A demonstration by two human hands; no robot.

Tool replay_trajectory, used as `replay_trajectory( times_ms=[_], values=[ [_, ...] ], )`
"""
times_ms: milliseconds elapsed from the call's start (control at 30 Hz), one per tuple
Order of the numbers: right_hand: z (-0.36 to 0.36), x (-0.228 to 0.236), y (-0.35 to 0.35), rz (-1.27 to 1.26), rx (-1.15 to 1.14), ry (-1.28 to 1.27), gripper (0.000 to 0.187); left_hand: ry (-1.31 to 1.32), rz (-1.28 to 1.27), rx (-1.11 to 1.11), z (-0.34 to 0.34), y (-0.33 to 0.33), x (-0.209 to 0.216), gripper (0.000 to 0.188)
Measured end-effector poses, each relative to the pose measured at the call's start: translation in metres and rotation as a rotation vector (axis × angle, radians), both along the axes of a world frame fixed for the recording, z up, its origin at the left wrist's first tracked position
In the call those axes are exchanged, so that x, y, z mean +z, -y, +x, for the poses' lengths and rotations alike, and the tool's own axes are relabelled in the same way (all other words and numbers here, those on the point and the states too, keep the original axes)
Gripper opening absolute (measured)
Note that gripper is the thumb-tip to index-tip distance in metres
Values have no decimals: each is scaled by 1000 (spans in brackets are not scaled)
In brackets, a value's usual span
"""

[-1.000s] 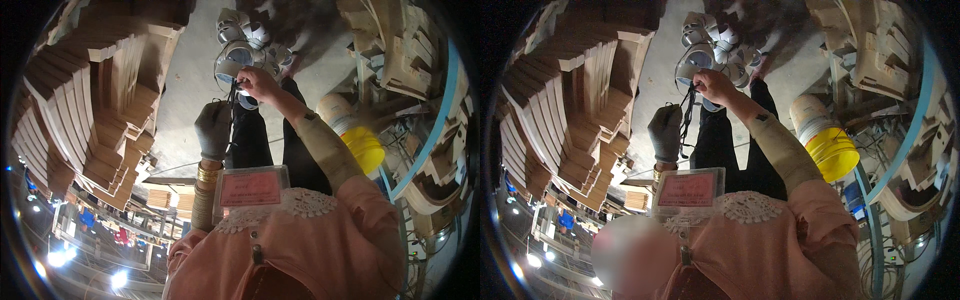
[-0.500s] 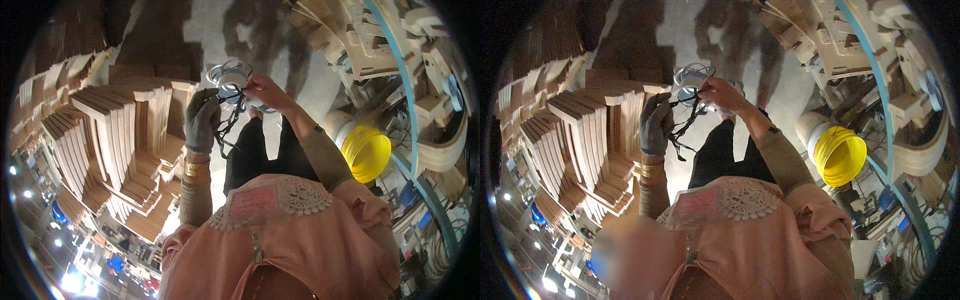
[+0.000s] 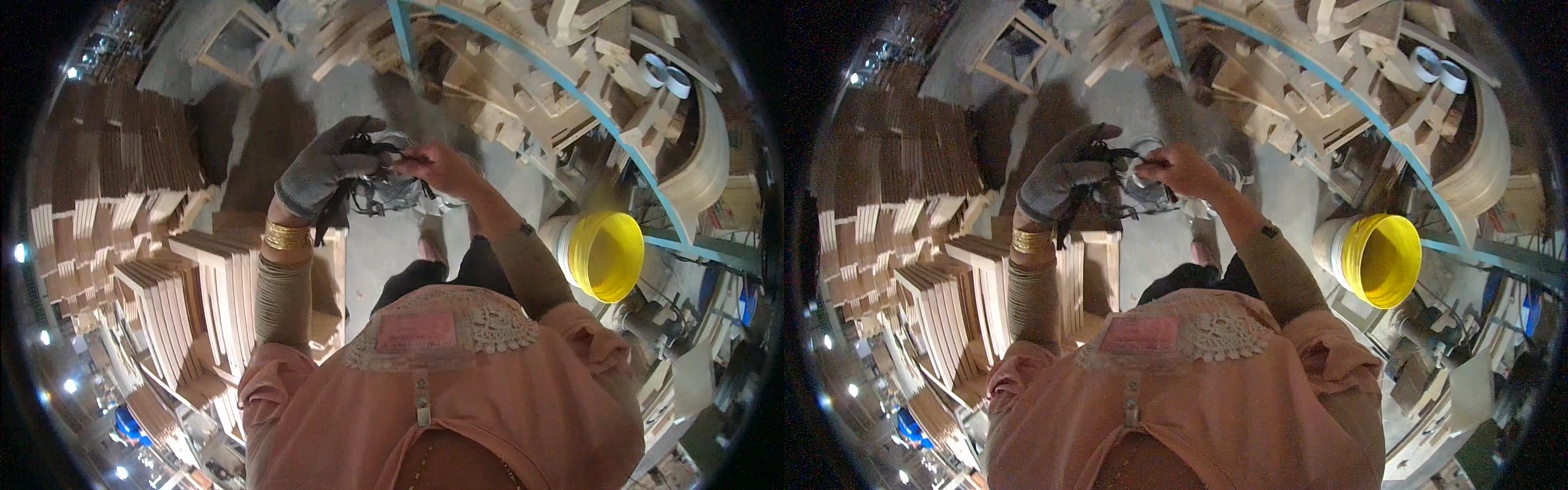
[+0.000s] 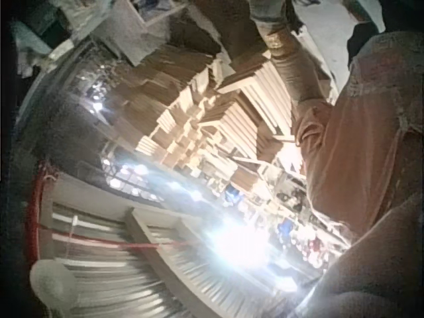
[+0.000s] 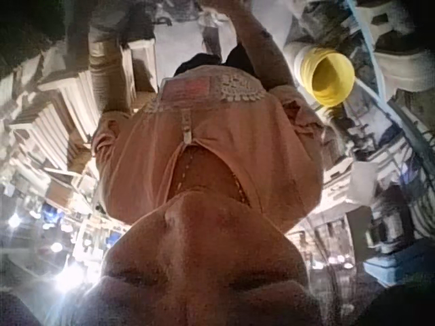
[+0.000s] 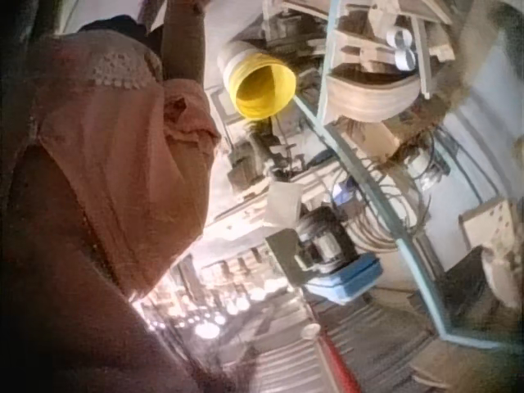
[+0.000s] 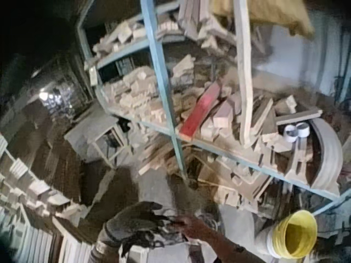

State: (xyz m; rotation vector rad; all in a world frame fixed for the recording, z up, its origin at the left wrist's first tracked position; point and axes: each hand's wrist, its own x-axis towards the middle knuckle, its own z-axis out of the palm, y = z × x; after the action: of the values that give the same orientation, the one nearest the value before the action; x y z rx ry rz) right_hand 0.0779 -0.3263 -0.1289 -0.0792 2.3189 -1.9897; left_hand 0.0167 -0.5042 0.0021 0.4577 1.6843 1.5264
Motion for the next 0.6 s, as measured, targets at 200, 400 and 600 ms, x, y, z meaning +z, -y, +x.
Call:
replay_trajectory(
  times_ms=[200, 400, 600],
  values=[
    [24, 41, -44, -129, -346, 50, 21, -428, -422, -355, -41, 15, 39, 24],
    [36, 59, -69, -151, -496, 60, 21, -710, -235, -155, -50, -15, 87, 23],
    [57, 86, -91, -92, -581, 15, 27, -972, -13, -395, -55, -67, 108, 42]
  ],
)
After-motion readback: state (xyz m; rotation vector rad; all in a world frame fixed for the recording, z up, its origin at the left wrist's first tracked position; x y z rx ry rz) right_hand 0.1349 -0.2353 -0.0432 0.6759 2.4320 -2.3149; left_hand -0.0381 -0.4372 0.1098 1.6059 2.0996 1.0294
